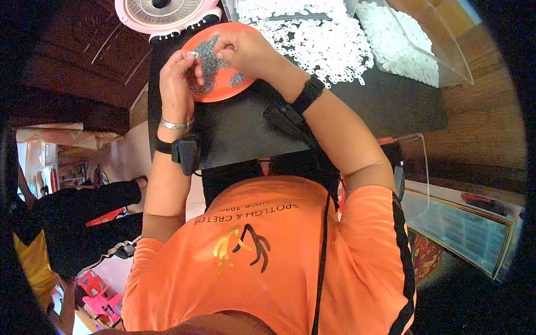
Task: Manually inserting small metal pins into white plastic components at a workstation.
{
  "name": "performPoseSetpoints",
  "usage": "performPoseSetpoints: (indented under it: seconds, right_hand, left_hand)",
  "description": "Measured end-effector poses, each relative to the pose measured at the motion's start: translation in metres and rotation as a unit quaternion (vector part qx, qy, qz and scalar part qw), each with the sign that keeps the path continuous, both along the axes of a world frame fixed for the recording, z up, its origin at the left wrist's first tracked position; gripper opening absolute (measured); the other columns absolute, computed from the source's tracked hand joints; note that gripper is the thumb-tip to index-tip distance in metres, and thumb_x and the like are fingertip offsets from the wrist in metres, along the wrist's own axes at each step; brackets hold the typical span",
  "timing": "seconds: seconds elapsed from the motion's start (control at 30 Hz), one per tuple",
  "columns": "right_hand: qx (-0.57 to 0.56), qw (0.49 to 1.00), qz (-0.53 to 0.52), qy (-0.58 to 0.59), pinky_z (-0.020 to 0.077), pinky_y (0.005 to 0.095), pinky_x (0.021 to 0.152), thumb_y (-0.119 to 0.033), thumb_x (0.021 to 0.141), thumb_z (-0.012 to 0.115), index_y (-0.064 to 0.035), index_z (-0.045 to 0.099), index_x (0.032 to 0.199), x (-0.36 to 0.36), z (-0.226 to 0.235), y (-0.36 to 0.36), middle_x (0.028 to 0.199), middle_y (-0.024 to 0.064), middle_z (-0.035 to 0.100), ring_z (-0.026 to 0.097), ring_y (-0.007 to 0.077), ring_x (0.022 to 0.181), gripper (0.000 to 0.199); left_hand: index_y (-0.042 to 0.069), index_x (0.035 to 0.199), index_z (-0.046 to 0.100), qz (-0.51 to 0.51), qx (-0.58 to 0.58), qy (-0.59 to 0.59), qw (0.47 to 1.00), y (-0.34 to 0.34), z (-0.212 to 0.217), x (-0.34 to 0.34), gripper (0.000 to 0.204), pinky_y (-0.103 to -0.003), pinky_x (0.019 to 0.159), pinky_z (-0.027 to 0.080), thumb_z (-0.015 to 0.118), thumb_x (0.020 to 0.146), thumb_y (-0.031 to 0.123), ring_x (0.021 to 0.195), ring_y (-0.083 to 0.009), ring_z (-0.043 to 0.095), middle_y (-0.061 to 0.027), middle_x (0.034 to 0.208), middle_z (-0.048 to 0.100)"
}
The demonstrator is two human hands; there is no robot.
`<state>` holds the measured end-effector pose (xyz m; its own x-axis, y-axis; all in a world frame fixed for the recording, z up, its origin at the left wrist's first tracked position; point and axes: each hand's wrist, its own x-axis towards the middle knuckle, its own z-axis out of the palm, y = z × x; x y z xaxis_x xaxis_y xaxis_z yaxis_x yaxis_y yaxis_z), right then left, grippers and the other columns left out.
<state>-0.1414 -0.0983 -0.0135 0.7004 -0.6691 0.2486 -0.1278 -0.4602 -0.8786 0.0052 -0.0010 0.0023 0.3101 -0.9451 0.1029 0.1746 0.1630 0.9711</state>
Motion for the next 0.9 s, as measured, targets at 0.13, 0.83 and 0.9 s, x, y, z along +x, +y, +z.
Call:
performPoseSetpoints:
  seconds: [0.13,0.83,0.9]
  right_hand:
    - [0.076,0.988,0.005,-0.136,0.0485,0.0216,0.067,-0.009,0.086,0.060,0.0001,0.061,0.099,0.001,0.003,-0.001,0.086,0.0037,0.064,0.059,0.0080,0.076,0.016]
    - [0.134,0.965,0.104,-0.200,0.0483,0.0218,0.071,-0.011,0.089,0.058,-0.0002,0.062,0.103,0.009,0.003,0.004,0.090,0.0033,0.064,0.059,0.0075,0.081,0.018]
    - [0.135,0.969,0.107,-0.179,0.0483,0.0225,0.071,-0.012,0.089,0.058,-0.0002,0.062,0.102,0.007,0.001,0.003,0.090,0.0032,0.064,0.059,0.0075,0.081,0.018]
  left_hand:
    - [0.006,0.076,0.053,-0.044,0.032,-0.013,0.998,0.001,0.002,-0.003,0.014,-0.019,0.046,0.037,0.048,0.087,0.012,0.050,-0.0079,0.050,-0.0012,0.062,0.054]
    - [-0.006,0.093,0.056,-0.175,-0.062,0.227,0.956,-0.009,-0.016,0.019,0.016,-0.029,0.067,0.049,0.047,0.090,0.008,0.072,-0.0213,0.062,-0.0127,0.086,0.062]
    - [-0.006,0.092,0.056,-0.164,-0.050,0.222,0.960,-0.008,-0.013,0.016,0.016,-0.029,0.067,0.050,0.048,0.090,0.008,0.072,-0.0209,0.062,-0.0127,0.085,0.062]
